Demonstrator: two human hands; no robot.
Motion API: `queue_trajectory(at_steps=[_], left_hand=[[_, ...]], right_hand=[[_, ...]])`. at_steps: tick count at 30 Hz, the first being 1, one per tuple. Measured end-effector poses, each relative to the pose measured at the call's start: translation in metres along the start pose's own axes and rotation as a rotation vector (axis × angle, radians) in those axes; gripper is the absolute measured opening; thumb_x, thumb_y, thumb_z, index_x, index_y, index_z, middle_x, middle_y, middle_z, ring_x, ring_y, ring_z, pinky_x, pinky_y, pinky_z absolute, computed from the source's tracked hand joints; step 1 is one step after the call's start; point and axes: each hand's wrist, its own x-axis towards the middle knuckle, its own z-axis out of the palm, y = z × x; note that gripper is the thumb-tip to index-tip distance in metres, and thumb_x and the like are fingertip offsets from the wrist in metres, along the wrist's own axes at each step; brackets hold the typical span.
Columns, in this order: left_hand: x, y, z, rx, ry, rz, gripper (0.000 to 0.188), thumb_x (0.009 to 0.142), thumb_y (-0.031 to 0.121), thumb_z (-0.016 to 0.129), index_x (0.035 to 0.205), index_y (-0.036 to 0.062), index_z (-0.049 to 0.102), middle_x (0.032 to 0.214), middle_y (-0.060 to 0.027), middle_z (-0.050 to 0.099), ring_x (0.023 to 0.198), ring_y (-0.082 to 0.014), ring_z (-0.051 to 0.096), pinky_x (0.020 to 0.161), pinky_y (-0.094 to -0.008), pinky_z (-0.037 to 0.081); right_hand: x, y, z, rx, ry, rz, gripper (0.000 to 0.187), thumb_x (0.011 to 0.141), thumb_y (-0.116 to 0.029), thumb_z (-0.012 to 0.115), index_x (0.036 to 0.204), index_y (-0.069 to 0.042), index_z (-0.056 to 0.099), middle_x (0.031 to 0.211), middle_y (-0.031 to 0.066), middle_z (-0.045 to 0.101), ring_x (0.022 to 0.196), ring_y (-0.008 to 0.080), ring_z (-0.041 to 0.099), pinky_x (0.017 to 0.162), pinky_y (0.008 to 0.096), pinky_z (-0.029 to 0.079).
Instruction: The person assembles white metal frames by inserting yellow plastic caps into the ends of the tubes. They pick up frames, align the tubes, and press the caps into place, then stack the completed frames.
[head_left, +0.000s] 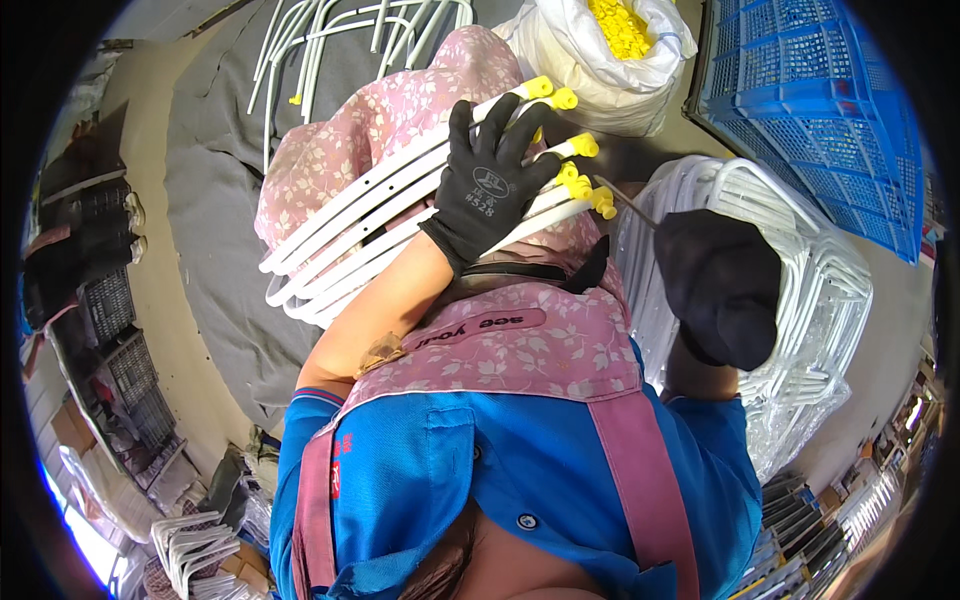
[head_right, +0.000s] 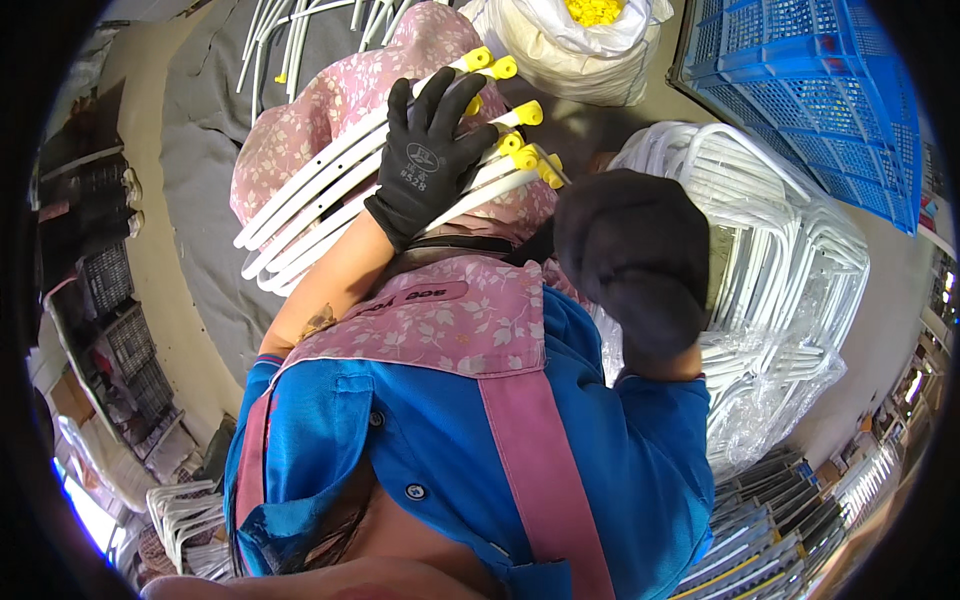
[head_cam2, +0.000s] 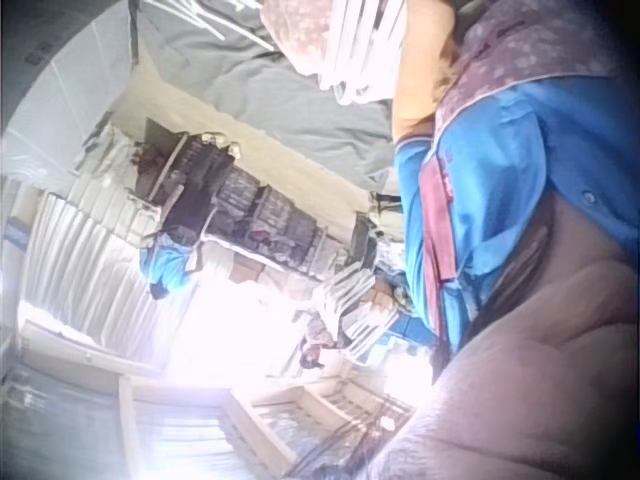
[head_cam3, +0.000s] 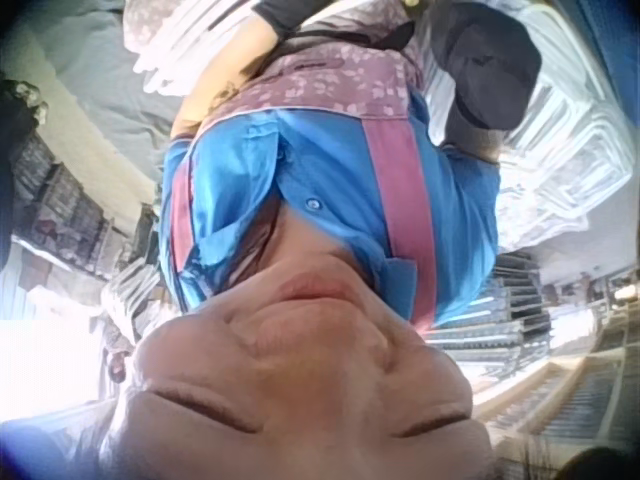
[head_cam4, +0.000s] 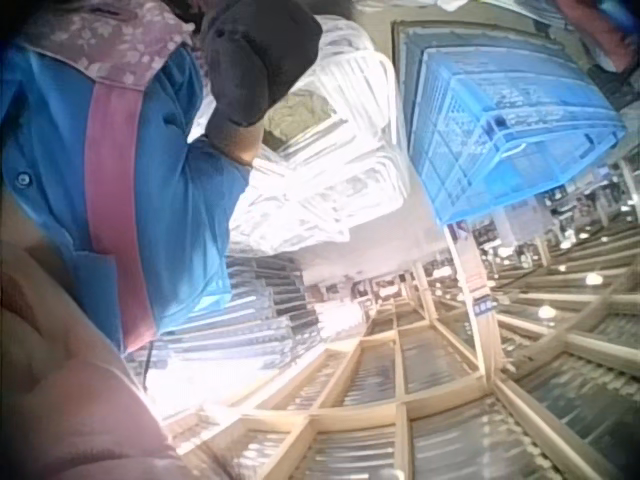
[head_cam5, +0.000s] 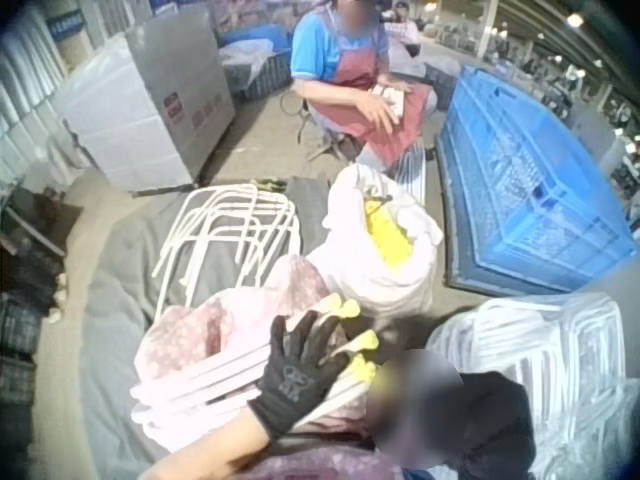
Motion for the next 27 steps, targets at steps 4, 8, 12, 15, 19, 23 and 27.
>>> queue_trajectory(at_steps=[4,8,12,15,19,23,27], left_hand=[[-0.005,-0.003,-0.004,-0.074,-0.055,-0.028,0.025,0.085,0.029,0.068,0.109,0.0226,0.070,0.146,-0.0145,0.045,0.135,-0.0390,0.039,0.111,-0.0574,0.024],[-0.007,-0.008,-0.010,-0.140,-0.100,-0.049,0.038,0.083,0.039,0.069,0.117,0.0222,0.070,0.148,-0.0175,0.042,0.139,-0.0430,0.033,0.115,-0.0575,0.020],[-0.004,-0.007,-0.012,-0.139,-0.071,-0.077,0.035,0.083,0.036,0.070,0.112,0.0168,0.071,0.146,-0.0179,0.045,0.138,-0.0419,0.036,0.116,-0.0555,0.021],[-0.006,-0.007,-0.009,-0.132,-0.049,-0.065,0.036,0.083,0.034,0.070,0.114,0.0158,0.069,0.146,-0.0176,0.045,0.139,-0.0416,0.035,0.116,-0.0557,0.020],[-0.013,-0.009,-0.002,-0.138,-0.055,-0.061,0.037,0.083,0.032,0.069,0.115,0.0151,0.067,0.146,-0.0177,0.044,0.139,-0.0416,0.034,0.116,-0.0566,0.020],[-0.016,-0.009,0.004,-0.096,-0.103,-0.070,0.041,0.085,0.037,0.066,0.119,0.0145,0.066,0.146,-0.0184,0.043,0.139,-0.0427,0.032,0.115,-0.0604,0.020],[-0.014,-0.009,0.002,-0.101,-0.081,-0.059,0.044,0.084,0.038,0.066,0.122,0.0150,0.065,0.145,-0.0189,0.043,0.138,-0.0431,0.035,0.114,-0.0608,0.023]], right_hand=[[-0.006,0.019,0.003,0.146,0.023,0.066,0.026,0.084,-0.024,0.055,0.067,-0.004,0.051,0.067,0.0092,0.053,0.057,0.0211,0.049,0.055,0.0317,0.038],[0.003,0.031,0.007,0.273,0.093,0.138,0.025,0.087,-0.025,0.055,0.071,-0.005,0.053,0.070,0.0072,0.052,0.061,0.0210,0.047,0.060,0.0322,0.037],[0.009,0.033,0.021,0.292,0.286,0.236,0.027,0.080,-0.015,0.058,0.061,-0.001,0.047,0.063,0.0107,0.048,0.054,0.0176,0.043,0.051,0.0285,0.033],[0.012,0.031,0.026,0.187,0.292,0.224,0.026,0.079,-0.013,0.056,0.060,0.000,0.046,0.062,0.0105,0.047,0.054,0.0166,0.042,0.051,0.0287,0.032],[0.018,0.035,0.027,0.005,0.257,0.219,0.026,0.081,-0.012,0.056,0.060,-0.001,0.045,0.062,0.0083,0.045,0.054,0.0155,0.041,0.051,0.0290,0.032],[0.036,0.055,0.023,-0.201,0.154,0.342,0.034,0.088,-0.013,0.053,0.057,-0.008,0.041,0.058,0.0006,0.044,0.052,0.0112,0.039,0.049,0.0293,0.030],[0.046,0.076,0.014,-0.857,0.223,-0.006,0.040,0.091,-0.023,0.058,0.058,-0.006,0.043,0.057,0.0100,0.039,0.049,0.0179,0.039,0.049,0.0343,0.030]])
